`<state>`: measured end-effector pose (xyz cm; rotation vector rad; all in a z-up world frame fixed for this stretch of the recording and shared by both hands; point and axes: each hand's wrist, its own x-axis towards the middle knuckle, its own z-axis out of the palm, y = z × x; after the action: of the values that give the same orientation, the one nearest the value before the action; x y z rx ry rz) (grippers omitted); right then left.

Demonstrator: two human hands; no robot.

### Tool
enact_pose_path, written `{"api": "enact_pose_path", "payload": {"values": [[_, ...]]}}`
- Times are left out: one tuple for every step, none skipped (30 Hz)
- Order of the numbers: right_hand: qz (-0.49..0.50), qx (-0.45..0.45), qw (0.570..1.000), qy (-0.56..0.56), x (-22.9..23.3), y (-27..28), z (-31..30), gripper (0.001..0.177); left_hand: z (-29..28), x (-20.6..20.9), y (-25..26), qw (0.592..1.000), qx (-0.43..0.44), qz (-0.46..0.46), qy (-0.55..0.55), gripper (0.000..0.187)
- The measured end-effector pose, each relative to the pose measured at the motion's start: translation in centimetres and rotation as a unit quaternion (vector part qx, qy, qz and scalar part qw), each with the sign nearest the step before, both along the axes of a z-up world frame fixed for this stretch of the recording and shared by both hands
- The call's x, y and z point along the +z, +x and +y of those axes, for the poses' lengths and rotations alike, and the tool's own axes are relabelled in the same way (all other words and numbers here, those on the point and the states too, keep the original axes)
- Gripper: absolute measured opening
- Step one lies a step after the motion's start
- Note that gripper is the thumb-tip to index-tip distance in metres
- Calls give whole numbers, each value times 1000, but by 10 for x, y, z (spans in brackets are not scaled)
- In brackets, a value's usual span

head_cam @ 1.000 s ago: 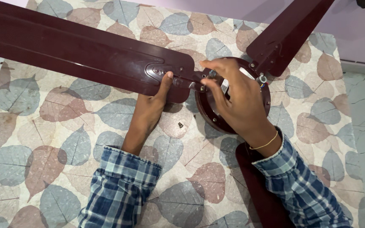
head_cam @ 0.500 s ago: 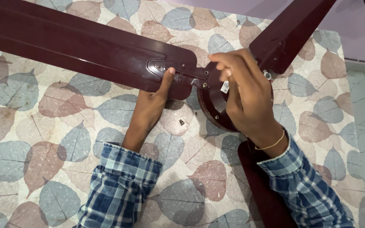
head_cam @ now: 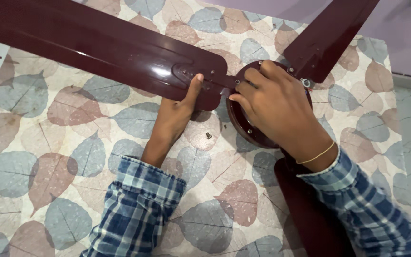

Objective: The person attaches maroon ceiling fan blades to the motor housing using a screwdriver. They secure each blade by tightening screws at the mounting points, handling the blades and tools directly.

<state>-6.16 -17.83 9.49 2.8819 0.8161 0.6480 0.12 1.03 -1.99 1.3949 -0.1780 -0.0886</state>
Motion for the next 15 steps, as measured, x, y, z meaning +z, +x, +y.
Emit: {"api": "enact_pose_path", "payload": {"values": [[3, 6, 1000, -6, 0, 2, 0, 21, 0, -1, -1, 1000, 2, 2, 7, 36], [5, 11, 1000, -13, 0, 3, -1, 21, 0, -1, -1, 1000, 4, 3, 15, 36], [7, 17, 1000, -19, 0, 5, -1, 22, 0, -1, -2, 1000, 5, -5, 17, 36], [26, 13, 1000, -14, 0, 5, -1, 21, 1, 0, -2, 1000, 7, -14, 19, 36], [44, 8, 999, -8, 0, 6, -1, 21, 1, 0, -2, 999, 8, -23, 21, 37], [61, 4, 998, -3, 0, 6, 0, 21, 1, 1, -2, 999, 6, -19, 26, 37], [64, 5, 998, -8, -1, 7, 0, 20, 2, 1, -2, 999, 3, -14, 30, 37], [66, 6, 998, -14, -1, 7, 1, 20, 2, 1, -2, 999, 1, -10, 34, 38], [69, 6, 997, -19, -1, 7, 1, 20, 2, 2, -3, 999, 2, -15, 33, 38], [64, 13, 997, -36, -1, 7, 0, 18, 2, 2, -2, 999, 3, -21, 33, 38], [59, 20, 997, -52, 0, 7, 0, 17, 1, 2, -2, 999, 3, -27, 32, 38], [54, 27, 996, -69, 0, 8, 0, 16, 2, 2, -1, 999, 3, -13, 38, 39], [56, 28, 995, -81, 1, 8, -1, 14, 1, 2, -1, 999, 2, 1, 43, 39], [58, 30, 993, -93, 2, 9, -2, 15, 1, 2, 0, 999, 2, 15, 49, 39], [61, 31, 992, -106, 2, 9, -2, 17, 1, 2, 0, 999, 2, 4, 44, 39]]}}
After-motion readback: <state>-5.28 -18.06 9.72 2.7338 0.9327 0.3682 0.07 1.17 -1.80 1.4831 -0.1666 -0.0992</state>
